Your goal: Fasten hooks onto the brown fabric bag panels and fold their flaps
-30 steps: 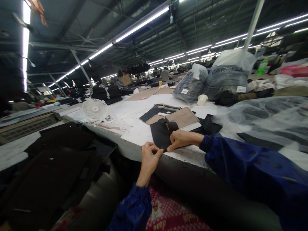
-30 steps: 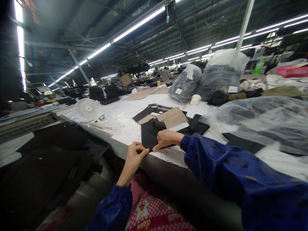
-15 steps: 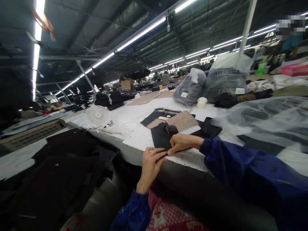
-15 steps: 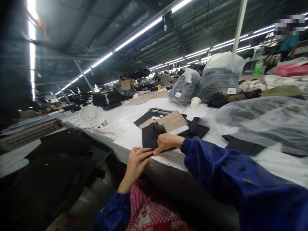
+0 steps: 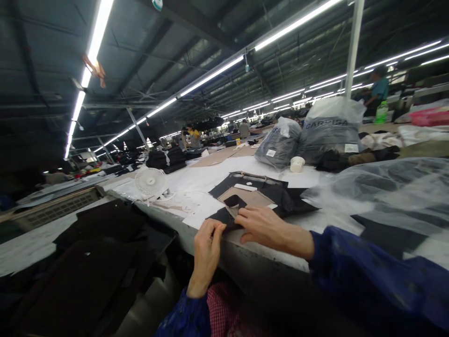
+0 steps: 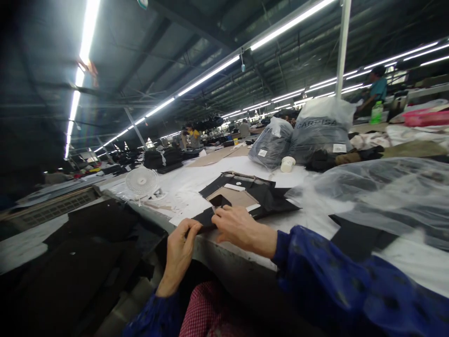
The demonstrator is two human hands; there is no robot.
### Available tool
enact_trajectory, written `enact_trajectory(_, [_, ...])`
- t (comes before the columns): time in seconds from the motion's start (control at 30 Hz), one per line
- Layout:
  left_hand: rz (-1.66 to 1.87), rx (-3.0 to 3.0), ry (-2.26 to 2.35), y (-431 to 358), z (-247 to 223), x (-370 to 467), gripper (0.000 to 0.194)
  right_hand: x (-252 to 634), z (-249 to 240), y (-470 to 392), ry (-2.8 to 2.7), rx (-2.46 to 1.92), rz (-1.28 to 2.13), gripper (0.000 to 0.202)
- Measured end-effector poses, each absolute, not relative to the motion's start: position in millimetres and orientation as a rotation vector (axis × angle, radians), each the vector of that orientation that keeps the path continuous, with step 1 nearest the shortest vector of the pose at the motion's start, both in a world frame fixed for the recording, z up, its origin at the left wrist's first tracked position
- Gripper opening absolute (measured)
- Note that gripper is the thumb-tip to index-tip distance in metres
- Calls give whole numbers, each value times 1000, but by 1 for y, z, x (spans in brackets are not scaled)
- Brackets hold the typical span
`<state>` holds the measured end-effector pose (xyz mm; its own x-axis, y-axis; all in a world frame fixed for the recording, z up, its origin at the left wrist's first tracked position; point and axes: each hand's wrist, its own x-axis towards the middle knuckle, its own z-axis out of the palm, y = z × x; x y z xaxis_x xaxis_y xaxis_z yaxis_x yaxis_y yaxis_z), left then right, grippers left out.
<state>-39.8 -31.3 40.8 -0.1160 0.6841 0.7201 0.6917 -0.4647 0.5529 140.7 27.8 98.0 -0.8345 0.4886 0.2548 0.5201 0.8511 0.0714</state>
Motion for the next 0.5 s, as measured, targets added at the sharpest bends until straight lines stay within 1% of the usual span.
enact_trajectory(0.07, [-1780,-1984,-1608,-44,52,-47,22,134,102,13,-2742,-724,-361,14])
enact_trajectory(0.1, [-1852,-1931,-1582,-50,53,-53,17,134,107,8,-2722,-701,-353,16])
enact_trajectory(0.13, [-1947,-1869,-1549,-55,51,-60,17,135,114,3,-2693,-693,-303,19])
enact_trajectory(0.17, [-2058,-1810,-1520,-59,46,-68,34,138,122,0,-2642,-704,-220,20])
enact_trajectory(0.23, [-2285,-1735,-1514,-62,28,-85,82,147,140,-4,-2460,-736,12,20])
enact_trajectory(0.27, [-2373,-1750,-1548,-62,17,-91,98,151,148,-5,-2343,-738,149,21])
enact_trajectory(0.3, [-2441,-1772,-1590,-62,6,-96,108,153,155,-7,-2225,-726,294,24])
enact_trajectory(0.33, [-2496,-1795,-1630,-62,-2,-99,114,155,160,-9,-2119,-702,449,27])
enact_trajectory(0.37, [-2553,-1803,-1667,-62,-8,-99,115,155,164,-11,-2032,-670,617,30])
enact_trajectory(0.4, [-2611,-1793,-1702,-65,-11,-97,112,153,167,-13,-1957,-632,793,33])
enact_trajectory(0.43, [-2673,-1771,-1741,-68,-11,-92,105,150,169,-15,-1894,-595,965,34])
enact_trajectory(0.5, [-2847,-1686,-1794,-79,-3,-81,82,141,173,-17,-1787,-545,1231,34])
